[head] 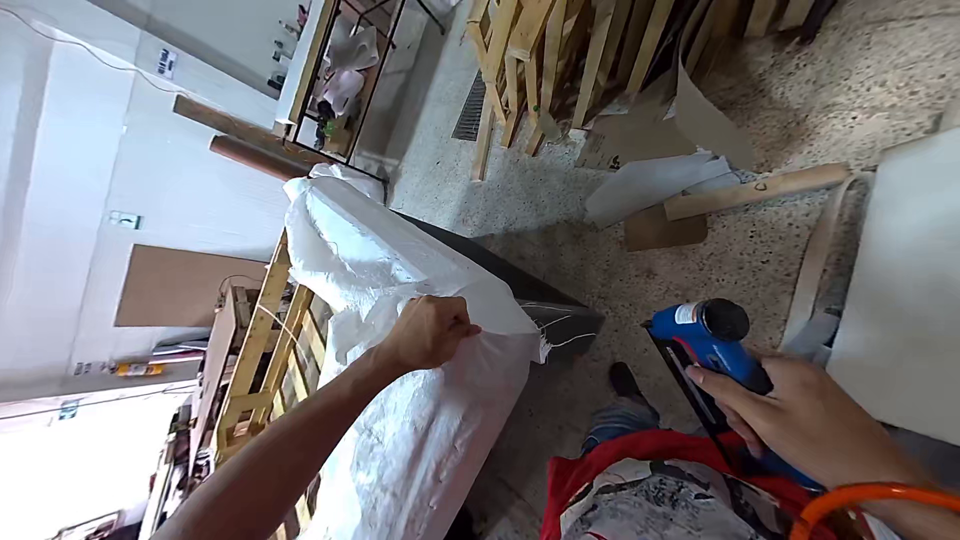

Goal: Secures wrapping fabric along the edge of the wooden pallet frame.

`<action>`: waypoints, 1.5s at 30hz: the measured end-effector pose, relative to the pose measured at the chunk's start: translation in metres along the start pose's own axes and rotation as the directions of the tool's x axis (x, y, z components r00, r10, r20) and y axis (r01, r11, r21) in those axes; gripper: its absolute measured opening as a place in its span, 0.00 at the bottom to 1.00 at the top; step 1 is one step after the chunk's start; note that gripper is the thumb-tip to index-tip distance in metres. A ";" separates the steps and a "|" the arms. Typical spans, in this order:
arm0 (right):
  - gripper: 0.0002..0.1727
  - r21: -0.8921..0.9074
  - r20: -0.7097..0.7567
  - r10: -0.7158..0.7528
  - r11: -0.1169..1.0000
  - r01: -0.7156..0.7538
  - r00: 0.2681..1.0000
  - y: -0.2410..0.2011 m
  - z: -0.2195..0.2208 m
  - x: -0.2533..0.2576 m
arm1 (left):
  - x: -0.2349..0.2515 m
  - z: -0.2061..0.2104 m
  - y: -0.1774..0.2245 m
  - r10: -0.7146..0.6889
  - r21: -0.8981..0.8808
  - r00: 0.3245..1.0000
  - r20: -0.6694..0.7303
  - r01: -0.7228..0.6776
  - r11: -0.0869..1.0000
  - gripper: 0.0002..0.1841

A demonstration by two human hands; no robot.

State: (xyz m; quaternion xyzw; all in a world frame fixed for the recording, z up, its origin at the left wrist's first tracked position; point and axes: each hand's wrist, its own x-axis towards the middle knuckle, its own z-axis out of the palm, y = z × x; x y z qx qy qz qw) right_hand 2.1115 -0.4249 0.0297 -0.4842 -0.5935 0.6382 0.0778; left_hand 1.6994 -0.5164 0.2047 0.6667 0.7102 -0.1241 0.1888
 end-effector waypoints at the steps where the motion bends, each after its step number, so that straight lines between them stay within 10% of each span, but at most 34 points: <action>1: 0.30 0.039 0.009 -0.015 0.999 0.014 1.000 -0.014 0.007 -0.007 | 0.003 0.001 -0.009 0.043 -0.040 0.999 0.002 -0.042 0.998 0.13; 8: 0.21 0.177 0.009 -0.156 0.972 0.152 0.988 -0.091 0.071 -0.042 | 0.022 0.013 -0.053 0.318 -0.327 0.948 -0.023 -0.308 0.894 0.14; 18: 0.19 0.273 -0.009 -0.129 0.954 0.127 0.992 -0.167 0.147 -0.066 | 0.035 -0.034 -0.103 0.438 0.079 0.881 -0.177 -0.431 0.899 0.19; 22: 0.20 0.173 -0.089 -0.054 0.982 0.069 0.995 -0.177 0.158 -0.077 | 0.003 -0.049 -0.072 0.428 0.058 0.895 -0.121 -0.424 0.904 0.39; 27: 0.20 0.160 -0.110 0.031 0.987 -0.013 0.993 -0.190 0.166 -0.086 | 0.022 -0.015 -0.064 0.458 -0.145 0.884 0.091 -0.443 0.885 0.15; 33: 0.20 0.242 -0.101 0.046 0.970 -0.020 0.994 -0.203 0.192 -0.073 | 0.027 0.013 -0.085 0.480 -0.229 0.867 -0.135 -0.498 0.836 0.14; 45: 0.24 0.264 -0.152 0.162 0.957 -0.117 0.975 -0.199 0.173 -0.090 | 0.027 0.011 -0.092 0.467 -0.162 0.874 -0.136 -0.485 0.859 0.14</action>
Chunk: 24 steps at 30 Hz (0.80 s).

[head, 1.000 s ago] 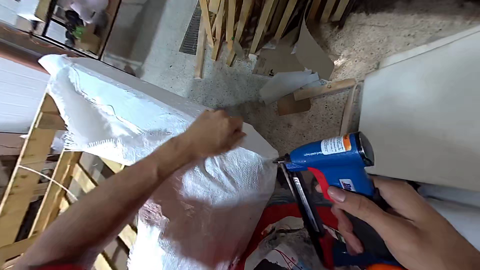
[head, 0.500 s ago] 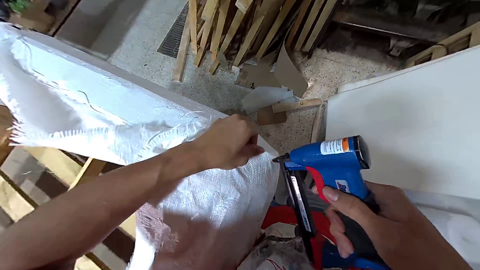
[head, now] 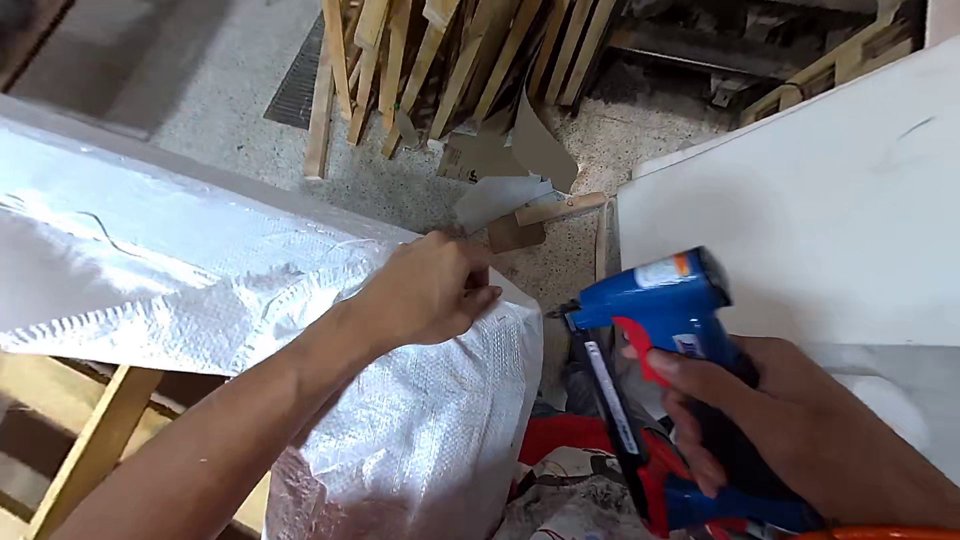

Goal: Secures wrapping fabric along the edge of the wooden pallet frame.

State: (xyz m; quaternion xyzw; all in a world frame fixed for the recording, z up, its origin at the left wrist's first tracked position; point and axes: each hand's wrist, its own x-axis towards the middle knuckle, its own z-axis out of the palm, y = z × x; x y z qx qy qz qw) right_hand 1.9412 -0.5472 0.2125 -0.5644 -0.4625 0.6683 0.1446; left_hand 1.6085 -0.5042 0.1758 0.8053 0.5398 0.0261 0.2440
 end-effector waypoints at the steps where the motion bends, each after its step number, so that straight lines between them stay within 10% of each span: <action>1: 0.23 0.029 -0.047 -0.001 1.000 0.002 0.999 0.009 -0.009 -0.003 | 0.001 0.000 0.001 0.015 0.022 1.000 -0.001 -0.015 1.000 0.14; 8: 0.20 0.107 -0.084 -0.034 0.993 0.043 0.996 0.059 -0.032 0.012 | 0.037 0.006 0.082 -0.142 0.349 0.939 0.312 0.026 0.937 0.16; 16: 0.22 0.114 0.041 -0.053 0.992 0.048 0.998 0.105 -0.056 0.053 | 0.029 0.049 0.112 -0.010 0.645 0.999 0.041 -0.019 0.764 0.11; 24: 0.21 0.254 0.263 -0.101 0.967 0.033 0.959 0.094 -0.064 0.079 | 0.038 0.039 0.091 -0.252 0.403 0.963 0.089 0.197 0.894 0.08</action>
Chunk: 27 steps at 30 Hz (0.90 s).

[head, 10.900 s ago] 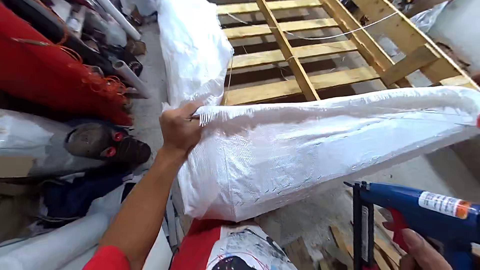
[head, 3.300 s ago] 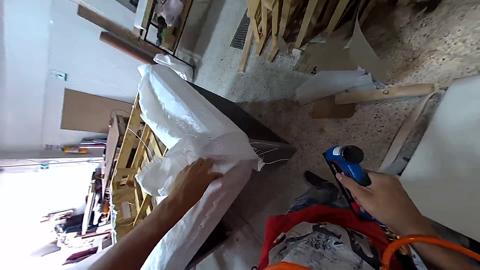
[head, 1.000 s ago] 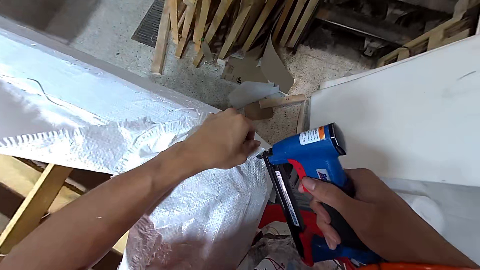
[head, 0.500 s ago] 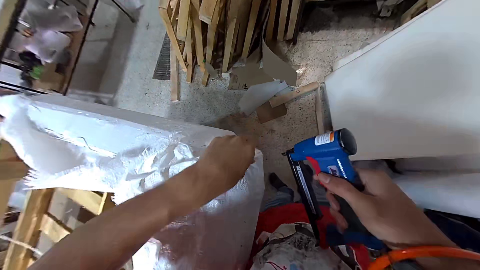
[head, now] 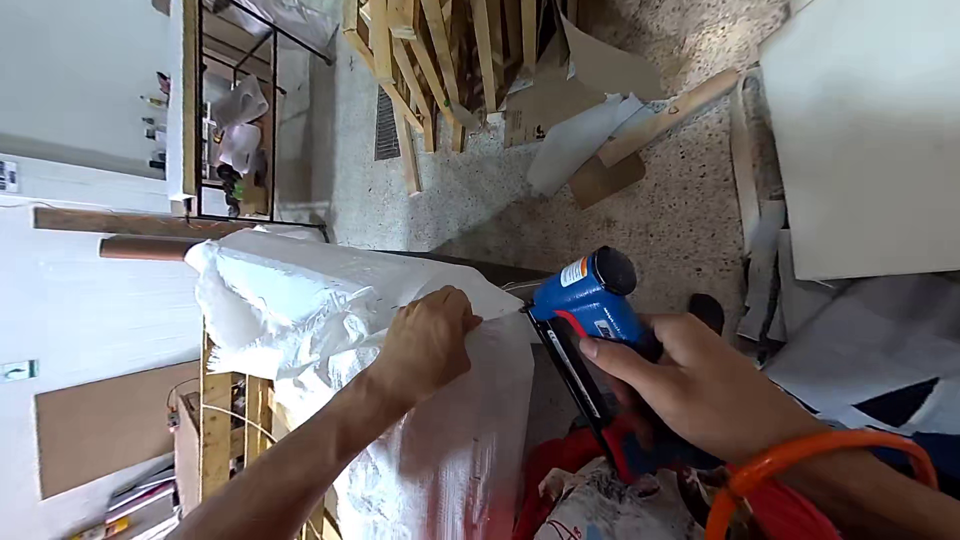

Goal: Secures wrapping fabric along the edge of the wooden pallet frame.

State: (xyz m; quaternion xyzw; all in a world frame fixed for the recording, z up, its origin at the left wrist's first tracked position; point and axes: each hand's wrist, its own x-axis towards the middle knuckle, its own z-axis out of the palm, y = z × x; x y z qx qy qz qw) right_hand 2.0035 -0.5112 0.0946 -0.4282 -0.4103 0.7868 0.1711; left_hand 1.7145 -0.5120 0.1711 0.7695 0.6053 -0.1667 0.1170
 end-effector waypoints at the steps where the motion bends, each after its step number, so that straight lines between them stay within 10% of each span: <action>1: 0.21 0.017 0.017 -0.012 1.000 0.012 1.000 -0.003 0.004 0.001 | 0.001 -0.003 0.000 -0.036 -0.023 0.999 0.034 0.037 0.999 0.09; 27: 0.21 0.009 0.026 -0.016 1.000 0.016 1.000 -0.019 0.056 0.000 | -0.010 0.013 -0.020 -0.195 -0.232 0.962 -0.193 0.149 0.961 0.12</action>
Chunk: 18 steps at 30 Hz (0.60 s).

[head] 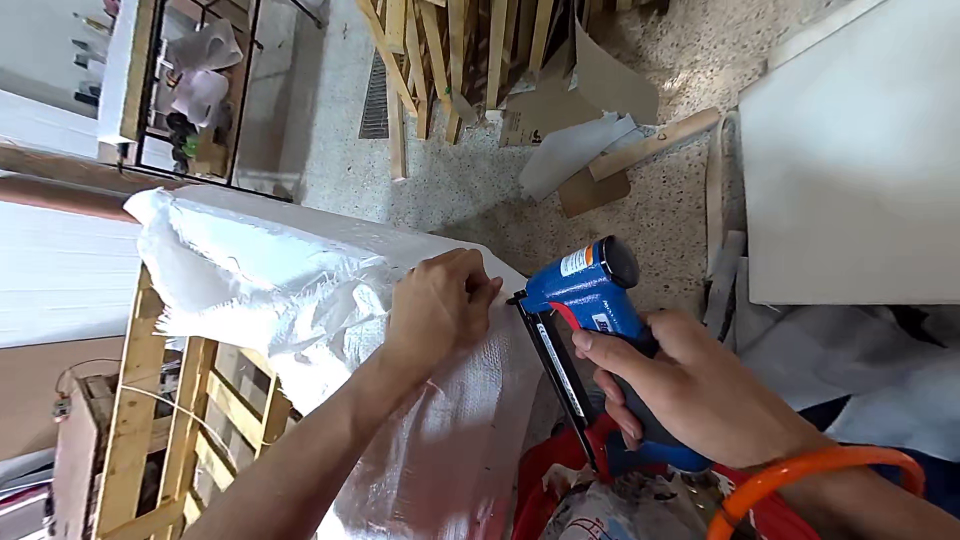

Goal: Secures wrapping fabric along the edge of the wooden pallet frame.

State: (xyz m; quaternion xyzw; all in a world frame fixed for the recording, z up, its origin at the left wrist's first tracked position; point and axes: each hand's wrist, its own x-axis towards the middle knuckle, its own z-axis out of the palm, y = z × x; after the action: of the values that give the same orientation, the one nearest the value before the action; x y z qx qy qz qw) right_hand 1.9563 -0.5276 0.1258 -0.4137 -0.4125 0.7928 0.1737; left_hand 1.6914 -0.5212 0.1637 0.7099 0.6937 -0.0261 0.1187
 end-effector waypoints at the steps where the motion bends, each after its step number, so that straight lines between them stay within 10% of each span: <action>1: 0.21 -0.005 0.001 -0.020 1.000 0.020 1.000 -0.002 0.002 0.000 | 0.003 -0.001 -0.003 -0.011 -0.017 1.000 -0.008 0.011 1.000 0.12; 6: 0.22 -0.135 0.001 -0.004 0.991 0.004 1.000 -0.017 0.013 -0.001 | 0.004 -0.025 -0.011 0.033 0.049 0.999 -0.020 -0.032 0.998 0.13; 10: 0.23 -0.215 -0.084 -0.106 0.973 0.086 0.991 -0.016 -0.007 -0.017 | -0.035 -0.098 -0.028 -0.056 0.270 0.954 0.295 -0.027 0.962 0.35; 12: 0.23 -0.247 -0.125 -0.146 0.963 0.112 0.981 -0.014 -0.023 -0.027 | -0.059 -0.118 -0.032 -0.179 0.413 0.897 0.404 -0.004 0.911 0.28; 18: 0.18 -0.229 -0.110 -0.161 0.964 0.133 0.981 -0.017 -0.057 -0.042 | -0.102 -0.180 -0.069 -0.239 0.337 0.968 -0.076 0.250 0.908 0.12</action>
State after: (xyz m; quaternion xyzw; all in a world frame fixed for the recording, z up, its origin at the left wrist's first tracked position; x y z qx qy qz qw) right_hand 2.0256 -0.5139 0.1426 -0.4485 -0.5155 0.6988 0.2113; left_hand 1.5963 -0.5837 0.3502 0.6276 0.7637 -0.1496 -0.0227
